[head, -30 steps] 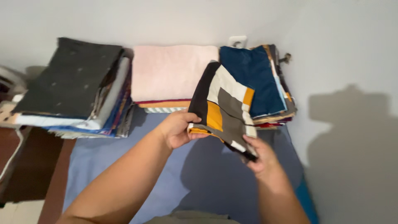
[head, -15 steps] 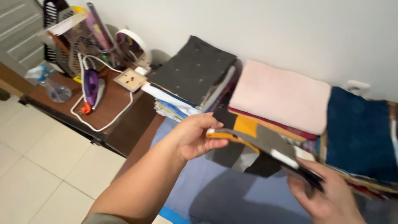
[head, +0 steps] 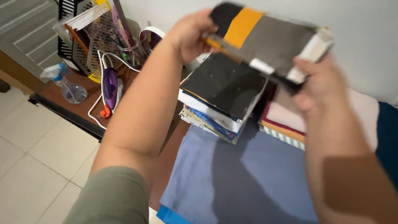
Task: The person folds a large patterned bedsheet on a table, aligning edges and smoothing the fabric by hand. They then place the folded sheet on a stack of other folded linens.
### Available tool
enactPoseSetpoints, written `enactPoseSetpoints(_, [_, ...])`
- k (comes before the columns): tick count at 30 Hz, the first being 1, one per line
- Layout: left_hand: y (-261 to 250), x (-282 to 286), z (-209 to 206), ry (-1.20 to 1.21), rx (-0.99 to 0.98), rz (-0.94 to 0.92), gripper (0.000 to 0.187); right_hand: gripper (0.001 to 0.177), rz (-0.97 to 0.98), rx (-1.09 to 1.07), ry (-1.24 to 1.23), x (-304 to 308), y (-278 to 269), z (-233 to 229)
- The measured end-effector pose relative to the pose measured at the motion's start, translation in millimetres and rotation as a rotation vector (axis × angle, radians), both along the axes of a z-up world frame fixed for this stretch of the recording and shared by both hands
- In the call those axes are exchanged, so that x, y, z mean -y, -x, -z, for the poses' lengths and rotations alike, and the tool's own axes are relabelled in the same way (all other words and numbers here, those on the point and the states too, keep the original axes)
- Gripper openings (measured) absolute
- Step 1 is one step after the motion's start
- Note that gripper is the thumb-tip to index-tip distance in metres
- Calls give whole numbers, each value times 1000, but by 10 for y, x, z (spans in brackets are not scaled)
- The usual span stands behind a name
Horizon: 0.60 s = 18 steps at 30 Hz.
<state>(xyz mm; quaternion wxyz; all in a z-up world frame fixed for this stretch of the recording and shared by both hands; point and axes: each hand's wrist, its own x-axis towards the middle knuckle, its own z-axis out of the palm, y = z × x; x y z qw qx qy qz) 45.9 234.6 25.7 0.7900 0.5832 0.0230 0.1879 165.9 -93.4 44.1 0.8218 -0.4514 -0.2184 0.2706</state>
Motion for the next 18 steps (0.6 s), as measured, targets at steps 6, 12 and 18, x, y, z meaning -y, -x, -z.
enactPoseSetpoints(6, [32,-375,1766,242,-540,-318,18,45,99,-279,451,-849,139,1588])
enactPoseSetpoints(12, [130,-412,2372,255,-484,-378,27,49,212,-188,490,-839,87,2066])
enactPoseSetpoints(18, [207,-394,2259,-36,-463,-617,32,63,379,-43,512,-893,242,2052])
